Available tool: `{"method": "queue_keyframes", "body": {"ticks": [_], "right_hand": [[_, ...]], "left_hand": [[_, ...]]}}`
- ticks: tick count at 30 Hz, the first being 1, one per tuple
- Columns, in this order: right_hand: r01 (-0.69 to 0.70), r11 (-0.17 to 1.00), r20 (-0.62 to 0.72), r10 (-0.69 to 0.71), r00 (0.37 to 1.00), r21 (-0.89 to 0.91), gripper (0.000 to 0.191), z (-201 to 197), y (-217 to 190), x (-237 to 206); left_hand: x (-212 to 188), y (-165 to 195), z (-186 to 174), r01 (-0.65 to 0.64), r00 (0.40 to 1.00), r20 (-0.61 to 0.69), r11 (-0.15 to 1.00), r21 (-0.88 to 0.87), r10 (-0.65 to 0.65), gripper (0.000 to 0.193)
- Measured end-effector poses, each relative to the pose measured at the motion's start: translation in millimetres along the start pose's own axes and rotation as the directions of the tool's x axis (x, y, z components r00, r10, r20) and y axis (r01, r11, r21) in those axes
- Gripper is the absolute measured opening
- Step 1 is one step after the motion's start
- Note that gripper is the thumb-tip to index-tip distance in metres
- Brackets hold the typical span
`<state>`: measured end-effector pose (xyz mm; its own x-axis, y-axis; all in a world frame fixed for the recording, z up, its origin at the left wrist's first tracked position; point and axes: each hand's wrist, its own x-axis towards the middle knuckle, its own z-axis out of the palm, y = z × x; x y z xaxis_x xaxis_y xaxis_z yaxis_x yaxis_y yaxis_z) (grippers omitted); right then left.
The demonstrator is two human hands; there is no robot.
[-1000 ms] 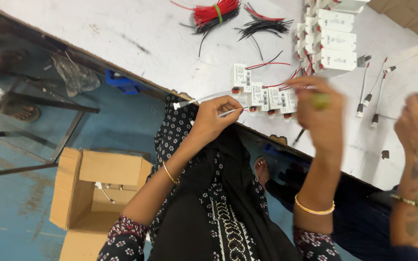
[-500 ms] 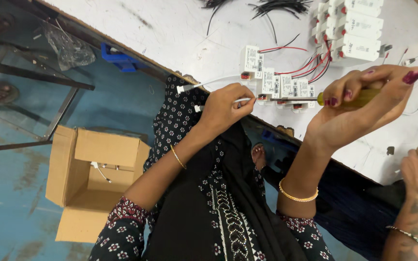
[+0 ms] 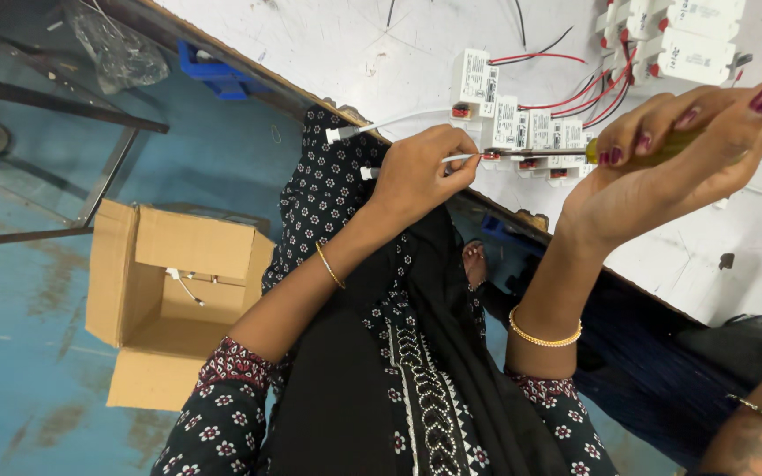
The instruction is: The person assembles small white electronic modules by inserting red and black wires into terminal blocks and tightening them with a screwdriver. They handle multiple modules in sequence, organizing them on the table while a coworker works nearby.
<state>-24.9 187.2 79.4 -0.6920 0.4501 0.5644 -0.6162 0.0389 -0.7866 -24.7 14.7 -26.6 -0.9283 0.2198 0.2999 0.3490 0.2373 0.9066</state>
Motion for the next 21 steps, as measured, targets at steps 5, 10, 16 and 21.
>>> {"method": "queue_keyframes", "body": {"ticks": [5, 10, 16, 21], "right_hand": [[-0.030, 0.999, 0.012, 0.030, 0.999, 0.015, 0.045, -6, -1, -2], [-0.038, 0.997, 0.010, 0.038, 0.999, 0.069, 0.043, -5, 1, -2], [-0.013, 0.997, 0.004, 0.012, 1.000, 0.080, 0.043, -6, 1, -5], [0.016, 0.998, 0.065, -0.021, 0.998, 0.068, 0.040, -15, 7, -3]], "left_hand": [[3, -2, 0, 0.048, 0.997, 0.059, 0.999, 0.019, -0.049, 0.015], [4, -2, -1, 0.020, 0.999, 0.049, 1.000, 0.017, -0.021, 0.016], [6, -3, -1, 0.010, 0.999, 0.052, 1.000, 0.022, -0.011, 0.016], [7, -2, -1, 0.037, 0.997, 0.069, 0.999, 0.034, -0.039, 0.016]]}}
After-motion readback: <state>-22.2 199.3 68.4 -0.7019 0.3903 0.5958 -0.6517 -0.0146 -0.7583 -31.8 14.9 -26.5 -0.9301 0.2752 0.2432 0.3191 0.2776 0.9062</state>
